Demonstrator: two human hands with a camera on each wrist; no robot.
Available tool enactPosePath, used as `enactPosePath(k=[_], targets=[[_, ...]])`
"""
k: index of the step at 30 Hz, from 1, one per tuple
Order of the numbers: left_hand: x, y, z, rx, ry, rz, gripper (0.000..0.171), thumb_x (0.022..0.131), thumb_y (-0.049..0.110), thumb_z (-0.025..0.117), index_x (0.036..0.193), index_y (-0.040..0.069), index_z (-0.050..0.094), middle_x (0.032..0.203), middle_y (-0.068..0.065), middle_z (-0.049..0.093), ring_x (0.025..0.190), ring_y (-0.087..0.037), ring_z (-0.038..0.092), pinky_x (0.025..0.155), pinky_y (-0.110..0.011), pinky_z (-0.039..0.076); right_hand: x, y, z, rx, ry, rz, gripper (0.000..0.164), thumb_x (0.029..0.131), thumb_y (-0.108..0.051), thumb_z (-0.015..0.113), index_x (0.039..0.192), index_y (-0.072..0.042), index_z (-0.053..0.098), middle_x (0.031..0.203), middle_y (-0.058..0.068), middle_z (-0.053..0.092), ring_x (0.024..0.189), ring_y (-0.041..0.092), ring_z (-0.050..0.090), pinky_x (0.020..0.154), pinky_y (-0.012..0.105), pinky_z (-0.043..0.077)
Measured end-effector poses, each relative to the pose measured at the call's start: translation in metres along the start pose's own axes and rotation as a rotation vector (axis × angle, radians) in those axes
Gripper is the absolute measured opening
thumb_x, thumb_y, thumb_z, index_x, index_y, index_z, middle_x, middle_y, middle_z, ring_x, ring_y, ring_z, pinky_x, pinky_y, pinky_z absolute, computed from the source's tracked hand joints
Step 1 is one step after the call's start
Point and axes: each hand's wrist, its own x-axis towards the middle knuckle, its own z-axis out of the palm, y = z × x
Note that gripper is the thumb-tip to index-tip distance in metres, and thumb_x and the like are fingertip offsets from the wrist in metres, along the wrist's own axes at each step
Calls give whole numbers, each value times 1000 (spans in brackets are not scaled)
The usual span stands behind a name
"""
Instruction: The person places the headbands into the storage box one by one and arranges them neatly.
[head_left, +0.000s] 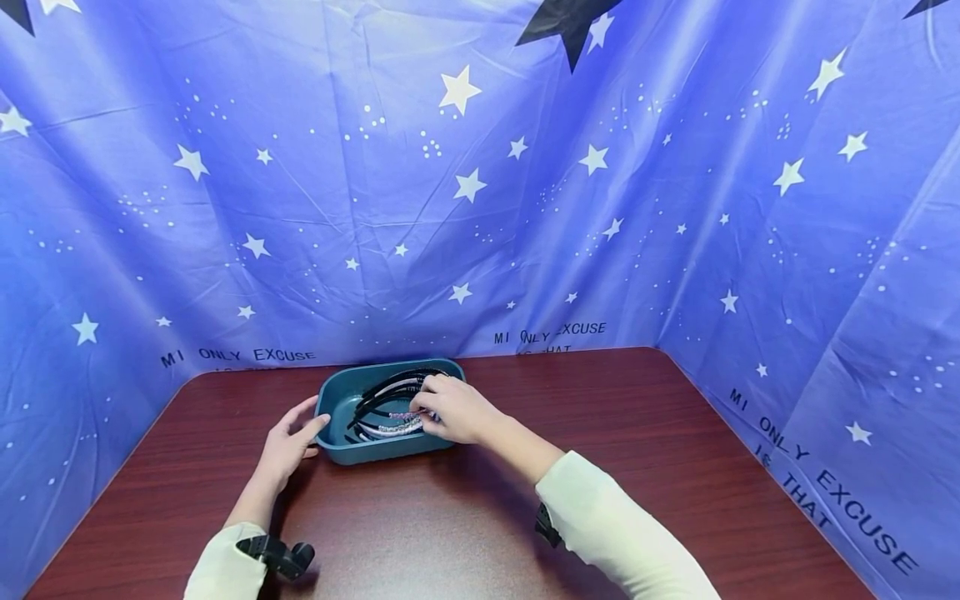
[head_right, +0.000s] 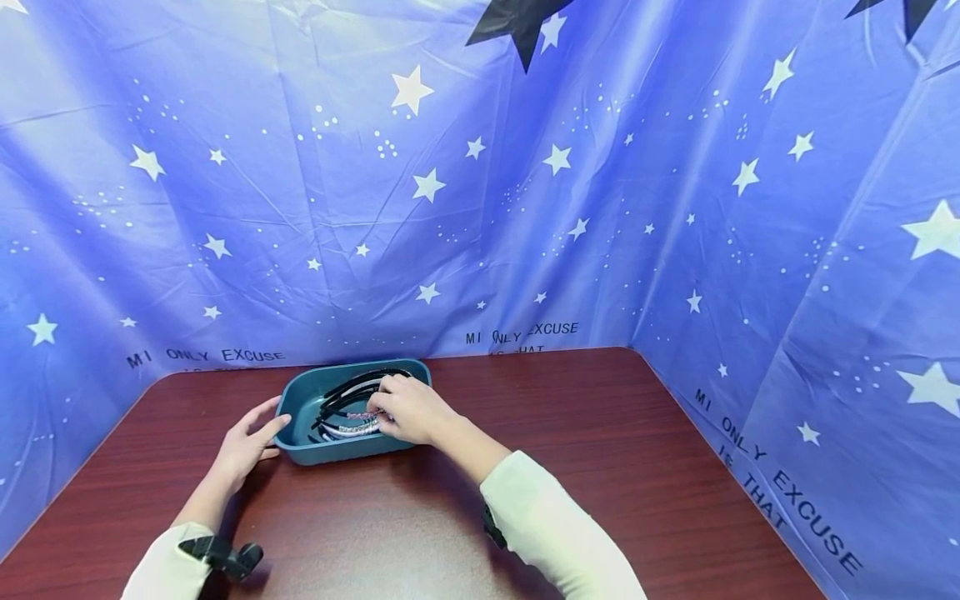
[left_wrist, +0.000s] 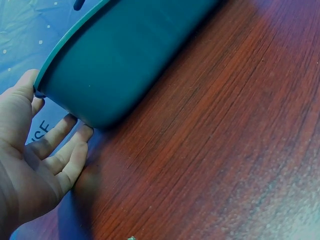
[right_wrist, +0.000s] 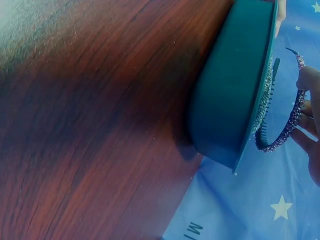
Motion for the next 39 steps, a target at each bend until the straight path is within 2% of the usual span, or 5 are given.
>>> enactPosePath(k=[6,21,39], targets=[[0,-1,0,-1,-8,5,64,92,44,56,145,17,33,132,-26,46,79,4,56,72,-23,55,3,-2,5,-15,-24,-9,15,83,-17,62,95,-22,68,91,-6,58,85,11,53,77,25,44],[0,0,-1,5,-11,-1,63,91,45,55,145,19,34,132,-24,47,81,2,56,74,-24,55,11,-7,11,-40,-1,-25,14,84,-17,62,94,-24,68,91,-6,59,86,12,55,78,24,46],[0,-1,-1,0,-11,0,64,91,44,55,145,18,33,133,-25,46,80,3,56,73,-23,55,14,-8,18,-31,-45,16,15,84,-17,62,95,-24,69,92,-5,60,87,12,55,79,25,45]])
